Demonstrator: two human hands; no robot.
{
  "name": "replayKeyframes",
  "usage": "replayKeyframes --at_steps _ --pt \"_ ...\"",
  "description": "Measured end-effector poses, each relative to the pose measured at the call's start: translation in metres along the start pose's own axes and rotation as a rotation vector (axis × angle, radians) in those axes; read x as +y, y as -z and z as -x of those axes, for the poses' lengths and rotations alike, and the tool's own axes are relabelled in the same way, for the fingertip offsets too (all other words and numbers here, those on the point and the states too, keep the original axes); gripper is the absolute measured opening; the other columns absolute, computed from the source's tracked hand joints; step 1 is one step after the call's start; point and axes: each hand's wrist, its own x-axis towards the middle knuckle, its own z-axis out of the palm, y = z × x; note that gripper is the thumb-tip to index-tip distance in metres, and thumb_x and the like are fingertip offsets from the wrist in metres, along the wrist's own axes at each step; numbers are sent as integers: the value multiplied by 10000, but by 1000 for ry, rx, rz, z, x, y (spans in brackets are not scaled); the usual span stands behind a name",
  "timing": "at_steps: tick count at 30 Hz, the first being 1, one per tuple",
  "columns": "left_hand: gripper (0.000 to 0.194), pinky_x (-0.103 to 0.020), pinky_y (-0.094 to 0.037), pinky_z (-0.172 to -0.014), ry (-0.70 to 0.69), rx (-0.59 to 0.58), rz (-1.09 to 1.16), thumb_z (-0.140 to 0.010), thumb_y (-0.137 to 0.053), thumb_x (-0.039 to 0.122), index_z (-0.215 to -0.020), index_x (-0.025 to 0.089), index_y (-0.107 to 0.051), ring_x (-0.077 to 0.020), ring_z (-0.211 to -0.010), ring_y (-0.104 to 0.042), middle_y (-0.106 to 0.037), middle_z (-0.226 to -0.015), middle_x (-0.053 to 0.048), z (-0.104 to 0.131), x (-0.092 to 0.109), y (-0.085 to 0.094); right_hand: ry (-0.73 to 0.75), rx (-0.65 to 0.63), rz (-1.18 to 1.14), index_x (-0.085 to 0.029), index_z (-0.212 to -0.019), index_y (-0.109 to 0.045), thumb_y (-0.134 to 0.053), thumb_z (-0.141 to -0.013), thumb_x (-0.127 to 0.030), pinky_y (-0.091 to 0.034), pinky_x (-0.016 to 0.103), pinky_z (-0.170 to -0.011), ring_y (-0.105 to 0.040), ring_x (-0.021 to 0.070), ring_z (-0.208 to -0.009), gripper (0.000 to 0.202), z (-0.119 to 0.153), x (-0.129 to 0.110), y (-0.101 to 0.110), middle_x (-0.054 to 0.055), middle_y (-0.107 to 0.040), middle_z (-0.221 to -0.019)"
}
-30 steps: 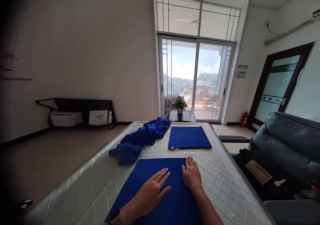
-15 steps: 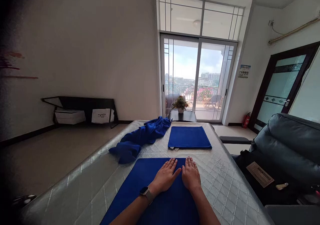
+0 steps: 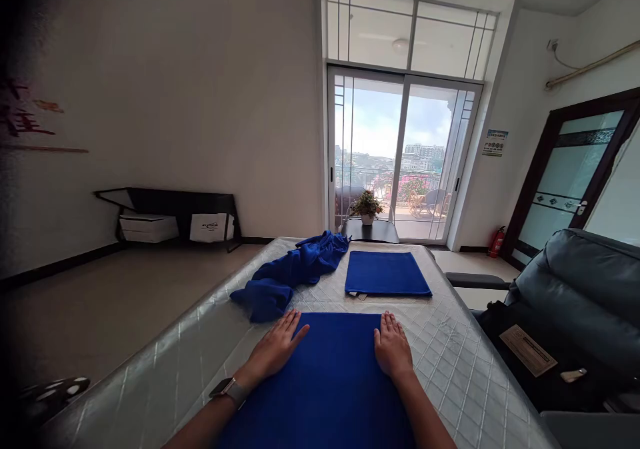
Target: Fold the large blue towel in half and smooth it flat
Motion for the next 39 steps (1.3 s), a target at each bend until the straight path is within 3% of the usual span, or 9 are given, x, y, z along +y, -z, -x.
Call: replayKeyframes --at_steps 6,12,19,26,32,35,39 --pt "837 -523 -358 -1246 -38 91 46 -1020 -193 699 -1581 130 -444 -304 -1550 -384 -489 -1628 -175 0 -1 -13 -4 4 10 -56 -1653 -255 -214 -1052 -389 -113 372 -1299 -166 202 -1606 688 -3 1 -3 106 -209 -1729" --pt "857 -511 -343 -1252 31 86 72 -1019 -192 701 -1569 101 -459 -319 -1533 -412 -489 -1623 -196 1 5 -6 -16 -16 39 -59 -1656 -244 -206 -1054 -376 -114 370 -1297 -157 196 -1607 682 0 -3 0 105 -204 -1731" --pt "779 -510 -383 -1221 -23 150 73 -1027 -203 666 -1563 178 -489 -319 -1525 -424 -556 -1583 -151 2 6 -3 -33 -57 63 -50 -1657 -229 -197 -1055 -365 -97 376 -1296 -134 195 -1611 680 6 -10 15 113 -190 -1734" --pt "883 -492 -331 -1255 22 61 30 -1017 -174 690 -1565 54 -448 -316 -1545 -392 -442 -1644 -215 -1 9 -4 2 -43 34 -36 -1653 -233 -175 -1057 -394 -107 384 -1297 -126 208 -1613 697 34 -10 16 115 -182 -1732" --pt "831 -546 -352 -1235 18 42 -12 -1012 -213 687 -1544 121 -507 -344 -1518 -433 -535 -1586 -193 -3 10 8 -11 -44 9 -33 -1651 -237 -178 -1052 -378 -124 403 -1297 -123 212 -1613 694 45 -11 10 116 -179 -1732" --pt "874 -553 -340 -1243 37 68 -31 -1008 -203 707 -1511 76 -540 -366 -1516 -431 -550 -1564 -225 -6 33 21 -14 -40 16 -31 -1651 -235 -176 -1054 -374 -131 401 -1295 -133 211 -1611 690 43 -12 11 121 -188 -1728" --pt "842 -505 -375 -1240 -107 37 94 -1031 -187 679 -1523 83 -523 -322 -1514 -444 -529 -1584 -216 -9 111 25 -23 -38 9 -51 -1657 -233 -193 -1054 -380 -129 397 -1295 -136 211 -1610 687 42 -11 11 112 -180 -1729"
